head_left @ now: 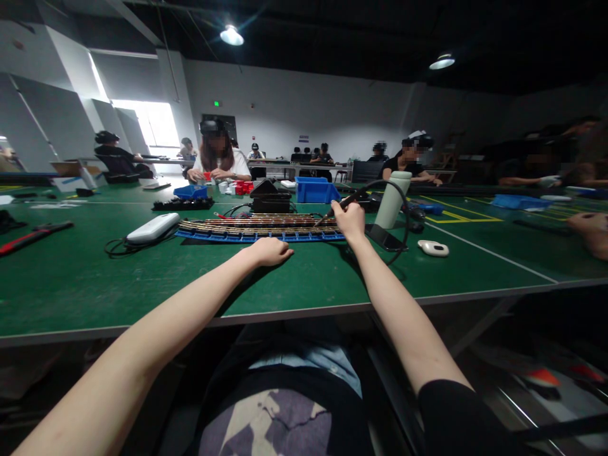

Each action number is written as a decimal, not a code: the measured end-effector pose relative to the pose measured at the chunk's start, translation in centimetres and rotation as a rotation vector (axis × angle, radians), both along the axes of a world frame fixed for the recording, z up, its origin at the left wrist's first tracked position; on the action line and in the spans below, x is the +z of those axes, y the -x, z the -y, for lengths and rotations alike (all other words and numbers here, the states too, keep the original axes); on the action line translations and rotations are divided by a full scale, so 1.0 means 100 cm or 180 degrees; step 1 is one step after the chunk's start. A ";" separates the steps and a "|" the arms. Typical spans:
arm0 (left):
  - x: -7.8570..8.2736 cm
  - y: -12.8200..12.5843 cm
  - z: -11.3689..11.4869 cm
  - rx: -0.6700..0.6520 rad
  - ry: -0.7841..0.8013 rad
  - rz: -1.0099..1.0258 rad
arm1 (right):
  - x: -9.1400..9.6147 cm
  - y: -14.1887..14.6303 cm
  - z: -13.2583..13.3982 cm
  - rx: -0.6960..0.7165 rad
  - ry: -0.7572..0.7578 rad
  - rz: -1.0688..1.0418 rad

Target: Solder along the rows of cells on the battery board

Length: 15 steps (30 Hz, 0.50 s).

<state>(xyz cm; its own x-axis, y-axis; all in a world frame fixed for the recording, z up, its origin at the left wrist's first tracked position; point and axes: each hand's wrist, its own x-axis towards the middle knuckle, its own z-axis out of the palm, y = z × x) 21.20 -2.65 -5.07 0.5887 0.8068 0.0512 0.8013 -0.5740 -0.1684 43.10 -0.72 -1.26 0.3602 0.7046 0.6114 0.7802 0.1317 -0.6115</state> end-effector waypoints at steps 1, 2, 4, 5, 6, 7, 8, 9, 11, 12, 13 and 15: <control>0.000 0.000 0.000 0.0006 0.0001 -0.0003 | 0.000 0.000 0.000 0.0004 0.0016 0.0009; 0.000 0.000 0.000 0.0010 -0.0002 -0.0001 | 0.000 0.000 0.001 0.0008 0.0031 0.0018; 0.000 0.000 0.000 0.0002 -0.0002 0.0007 | 0.001 0.001 0.002 0.0017 0.0060 0.0040; 0.000 0.000 0.000 -0.0003 0.0001 0.0010 | 0.001 0.001 0.002 0.0017 0.0077 0.0049; 0.000 0.000 0.000 -0.0009 0.0003 0.0014 | 0.001 0.001 0.003 0.0014 0.0097 0.0059; 0.000 0.000 0.000 -0.0016 0.0007 0.0016 | 0.002 0.001 0.003 0.0007 0.0118 0.0069; 0.000 0.000 -0.001 -0.0018 0.0008 0.0020 | 0.002 0.001 0.003 -0.0001 0.0135 0.0073; 0.000 0.000 -0.001 -0.0014 0.0009 0.0025 | 0.002 0.002 0.004 -0.0006 0.0146 0.0075; 0.000 0.000 -0.001 -0.0003 0.0012 0.0032 | 0.002 0.002 0.003 -0.0008 0.0150 0.0075; 0.000 0.000 -0.001 -0.0001 0.0015 0.0029 | 0.001 0.002 0.003 -0.0006 0.0149 0.0077; 0.000 0.000 -0.001 -0.0003 0.0014 0.0024 | 0.001 0.002 0.003 -0.0002 0.0149 0.0080; 0.000 0.000 -0.001 -0.0016 0.0004 0.0004 | 0.000 0.002 0.002 0.0005 0.0158 0.0080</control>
